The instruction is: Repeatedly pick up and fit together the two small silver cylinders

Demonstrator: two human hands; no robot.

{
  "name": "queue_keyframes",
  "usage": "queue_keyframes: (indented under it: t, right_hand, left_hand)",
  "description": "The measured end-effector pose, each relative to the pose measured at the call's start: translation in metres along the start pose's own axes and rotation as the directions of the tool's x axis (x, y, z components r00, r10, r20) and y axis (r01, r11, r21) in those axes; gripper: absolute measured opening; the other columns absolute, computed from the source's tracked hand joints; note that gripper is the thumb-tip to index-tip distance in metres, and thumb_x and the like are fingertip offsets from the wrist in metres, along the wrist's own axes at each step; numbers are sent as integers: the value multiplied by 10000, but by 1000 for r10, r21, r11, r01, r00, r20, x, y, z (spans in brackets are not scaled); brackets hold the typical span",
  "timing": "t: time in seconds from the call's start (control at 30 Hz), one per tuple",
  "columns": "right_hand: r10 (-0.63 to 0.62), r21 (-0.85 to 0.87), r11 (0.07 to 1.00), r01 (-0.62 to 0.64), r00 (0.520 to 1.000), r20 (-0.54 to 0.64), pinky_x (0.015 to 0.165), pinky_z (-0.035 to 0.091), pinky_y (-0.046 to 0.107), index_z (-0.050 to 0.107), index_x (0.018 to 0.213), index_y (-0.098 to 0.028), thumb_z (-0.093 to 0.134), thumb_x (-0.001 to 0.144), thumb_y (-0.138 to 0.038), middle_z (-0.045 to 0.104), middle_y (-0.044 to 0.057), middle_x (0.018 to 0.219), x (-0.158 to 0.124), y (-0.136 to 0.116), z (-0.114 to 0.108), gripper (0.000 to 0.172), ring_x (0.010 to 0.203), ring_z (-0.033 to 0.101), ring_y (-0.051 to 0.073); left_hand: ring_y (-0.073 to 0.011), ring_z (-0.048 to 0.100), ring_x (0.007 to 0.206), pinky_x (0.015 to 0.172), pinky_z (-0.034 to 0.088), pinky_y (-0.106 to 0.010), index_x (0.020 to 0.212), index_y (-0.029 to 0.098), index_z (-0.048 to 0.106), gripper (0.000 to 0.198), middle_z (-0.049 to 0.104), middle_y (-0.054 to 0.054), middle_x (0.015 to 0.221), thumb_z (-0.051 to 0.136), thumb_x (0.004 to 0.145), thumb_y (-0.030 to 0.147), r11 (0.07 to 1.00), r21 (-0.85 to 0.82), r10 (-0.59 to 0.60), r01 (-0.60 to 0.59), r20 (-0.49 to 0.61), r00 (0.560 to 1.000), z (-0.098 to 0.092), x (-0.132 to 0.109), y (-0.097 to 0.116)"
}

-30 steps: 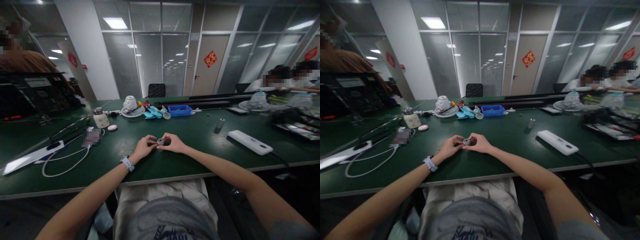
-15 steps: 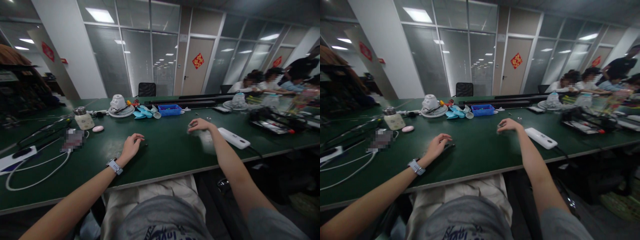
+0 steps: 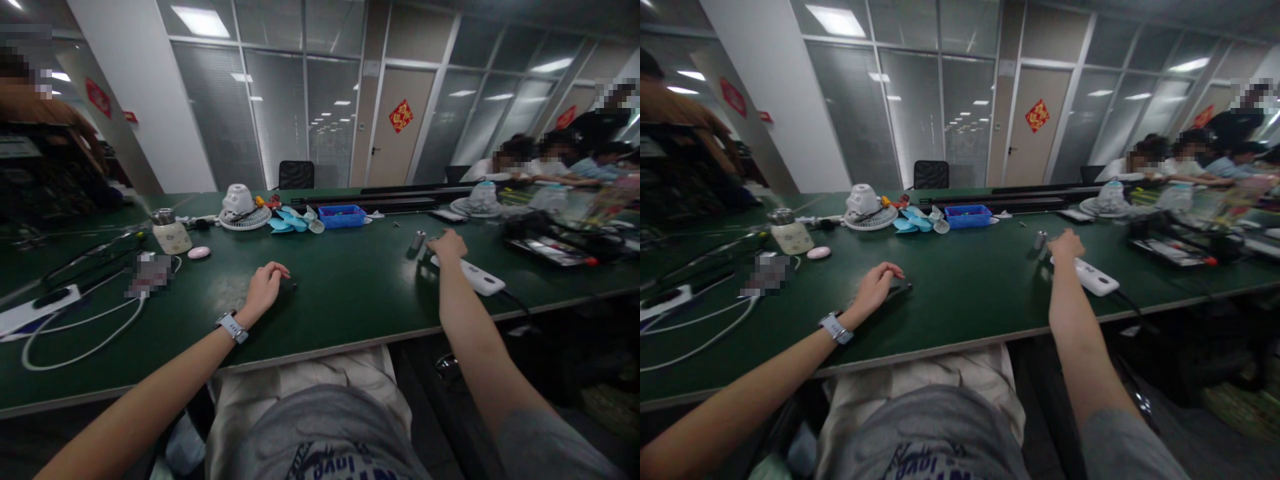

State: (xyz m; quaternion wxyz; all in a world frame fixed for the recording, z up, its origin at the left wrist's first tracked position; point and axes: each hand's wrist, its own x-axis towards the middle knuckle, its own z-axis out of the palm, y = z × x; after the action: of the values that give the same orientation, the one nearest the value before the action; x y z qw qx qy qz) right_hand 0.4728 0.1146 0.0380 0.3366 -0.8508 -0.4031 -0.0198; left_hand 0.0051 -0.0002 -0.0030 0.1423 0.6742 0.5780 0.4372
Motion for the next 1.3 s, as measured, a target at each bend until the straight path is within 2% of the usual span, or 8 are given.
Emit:
queue_keyframes:
  t: [0.13, 0.23, 0.37, 0.5, 0.73, 0.9, 1.07, 1.3]
  right_hand:
    - [-344, 102, 921, 377, 906, -247, 987, 340, 431, 451, 1421, -149, 507, 877, -240, 490, 219, 1354, -37, -45, 3, 554, 1236, 463, 311]
    - [-733, 254, 602, 757, 650, -200, 909, 385, 351, 614, 1265, -175, 504, 877, -210, 610, 125, 1184, -100, -91, 16, 405, 1045, 551, 244]
    - [-982, 484, 188, 855, 162, 95, 741, 400, 267, 695, 1188, -255, 575, 906, -376, 653, 49, 994, -194, -130, 40, 330, 812, 579, 163]
    - [-979, 553, 113, 826, -3, 204, 680, 377, 244, 725, 1151, -295, 599, 889, -506, 629, 30, 942, -240, -137, 57, 359, 801, 586, 142]
    - [-972, 475, 194, 858, 105, 209, 660, 362, 244, 774, 1022, -305, 636, 881, -455, 632, 28, 923, -219, -139, 53, 248, 784, 582, 137]
    - [-820, 204, 560, 803, 573, -6, 748, 396, 302, 773, 1029, -249, 580, 914, -411, 673, 88, 1021, -117, -107, 22, 277, 864, 586, 203]
    - [-273, -27, 962, 272, 954, -128, 774, 375, 353, 746, 1107, -201, 572, 912, -320, 687, 156, 1061, -15, -32, -5, 287, 937, 592, 254]
    - [42, -34, 998, -43, 999, -35, 687, 365, 352, 753, 1110, -208, 631, 873, -302, 681, 211, 1090, 8, 11, -4, 282, 925, 618, 257]
  left_hand:
    - [-200, 633, 849, 824, 453, -326, 774, 206, 599, 244, 714, -27, 806, 360, 815, 231, 999, -41, 26, -30, -90, 996, 0, -1, 1]
    - [-166, 594, 685, 701, 440, -282, 732, 211, 548, 196, 625, 4, 653, 362, 793, 188, 994, -97, 43, -54, -104, 994, 0, -4, 1]
    - [-142, 486, 561, 571, 359, -258, 691, 217, 516, 179, 494, 26, 568, 366, 786, 189, 993, -91, 61, -71, -108, 992, -1, -7, 3]
    - [-141, 468, 577, 576, 342, -261, 681, 215, 506, 178, 487, 19, 600, 360, 780, 191, 995, -60, 77, -85, -131, 988, -1, -7, 6]
    - [-150, 464, 574, 583, 333, -269, 680, 219, 516, 184, 489, 19, 586, 360, 773, 190, 996, -43, 70, -75, -107, 992, -2, -6, 4]
    - [-148, 457, 548, 575, 318, -270, 639, 215, 514, 197, 481, 21, 551, 361, 757, 181, 997, -8, 71, -72, -78, 994, -3, -6, 3]
    - [-143, 444, 517, 560, 298, -267, 610, 209, 514, 202, 462, 24, 512, 359, 734, 176, 997, 40, 60, -58, -41, 997, -2, -6, 4]
    - [-147, 484, 549, 580, 326, -261, 604, 204, 519, 208, 517, 9, 548, 345, 709, 161, 995, 41, 93, -93, 9, 996, -1, -5, 1]
